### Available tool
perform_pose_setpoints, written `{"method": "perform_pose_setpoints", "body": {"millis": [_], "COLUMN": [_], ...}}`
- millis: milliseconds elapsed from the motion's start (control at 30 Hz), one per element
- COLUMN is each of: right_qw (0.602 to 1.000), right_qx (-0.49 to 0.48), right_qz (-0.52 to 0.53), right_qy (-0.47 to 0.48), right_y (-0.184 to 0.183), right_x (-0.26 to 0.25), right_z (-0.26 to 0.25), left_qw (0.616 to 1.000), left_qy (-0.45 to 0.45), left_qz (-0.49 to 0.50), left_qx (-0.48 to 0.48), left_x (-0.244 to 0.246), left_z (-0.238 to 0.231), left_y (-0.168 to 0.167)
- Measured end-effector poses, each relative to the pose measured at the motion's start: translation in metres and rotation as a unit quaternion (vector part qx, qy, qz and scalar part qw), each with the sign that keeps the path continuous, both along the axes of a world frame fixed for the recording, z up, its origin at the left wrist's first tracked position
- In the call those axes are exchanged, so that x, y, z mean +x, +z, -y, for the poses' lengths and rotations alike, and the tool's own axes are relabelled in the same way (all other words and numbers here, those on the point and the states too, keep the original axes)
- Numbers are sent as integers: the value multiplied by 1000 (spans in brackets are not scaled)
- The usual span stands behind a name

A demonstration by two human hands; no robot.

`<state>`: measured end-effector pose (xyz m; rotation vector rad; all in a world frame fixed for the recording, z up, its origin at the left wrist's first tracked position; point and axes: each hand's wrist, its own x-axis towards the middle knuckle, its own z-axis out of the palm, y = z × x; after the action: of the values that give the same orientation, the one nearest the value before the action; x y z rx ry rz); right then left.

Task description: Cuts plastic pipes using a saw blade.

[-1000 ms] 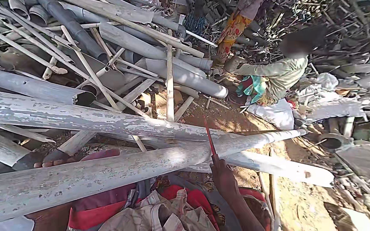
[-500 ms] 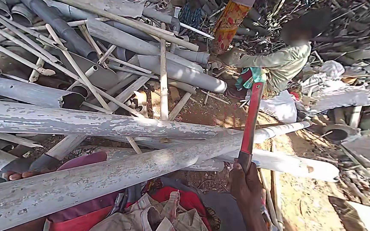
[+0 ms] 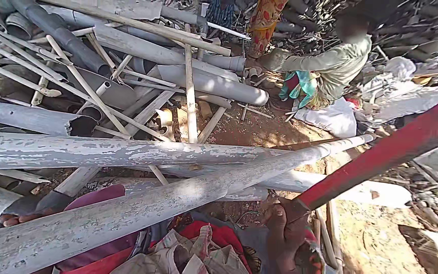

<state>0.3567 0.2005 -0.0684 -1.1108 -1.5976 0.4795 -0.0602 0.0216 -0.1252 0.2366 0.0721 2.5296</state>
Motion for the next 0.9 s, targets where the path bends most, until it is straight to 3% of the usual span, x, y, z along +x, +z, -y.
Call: {"method": "perform_pose_setpoints", "body": {"millis": [67,100,133,233,267,333,400,467,500,600,633,700,733,767,800,833,867,900], "right_qw": [973,953,951,998,997,992,999,954,946,998,999,996,999,998,983,967,969,985], "right_qx": [-170,-251,-262,-55,15,76,-19,-240,-264,-58,10,76,48,-32,-146,-224,-221,-152], "right_qz": [152,172,162,-8,-73,-95,42,182,188,25,-32,-51,-16,44,94,99,84,44], "right_qy": [-25,-14,-18,-7,20,38,-1,-8,-14,-10,12,11,-13,-45,-62,-64,-70,-74], "right_y": [-26,-27,-20,1,13,15,-16,-25,-21,-8,5,10,-4,-21,-31,-36,-38,-33], "right_x": [-3,-6,-8,-4,-3,0,1,-6,-9,-3,-1,3,5,4,0,-3,-4,-3], "right_z": [5,7,6,5,1,-5,2,12,14,10,6,-2,-2,0,1,1,1,2], "left_qw": [1000,1000,1000,997,994,996,998,999,1000,999,999,997,996,984,940,917,948,992], "left_qy": [-1,-2,-2,-39,-56,-49,-32,-16,0,-16,-29,-30,12,95,200,232,201,89], "left_qz": [5,3,8,-57,-82,-50,-34,-31,-29,-43,-40,-73,-83,-33,103,170,133,27], "left_qx": [-13,-15,-8,30,45,47,37,19,-2,0,7,2,-42,-145,-256,-274,-209,-81], "left_x": [4,5,2,-14,-21,-14,-9,-7,-4,-12,-17,-17,-4,22,49,57,52,28], "left_z": [-1,-1,-3,8,10,6,4,3,0,7,7,7,4,-10,-37,-48,-37,-12], "left_y": [3,3,1,-18,-25,-17,-13,-13,-7,-15,-17,-17,-7,23,65,81,66,24]}}
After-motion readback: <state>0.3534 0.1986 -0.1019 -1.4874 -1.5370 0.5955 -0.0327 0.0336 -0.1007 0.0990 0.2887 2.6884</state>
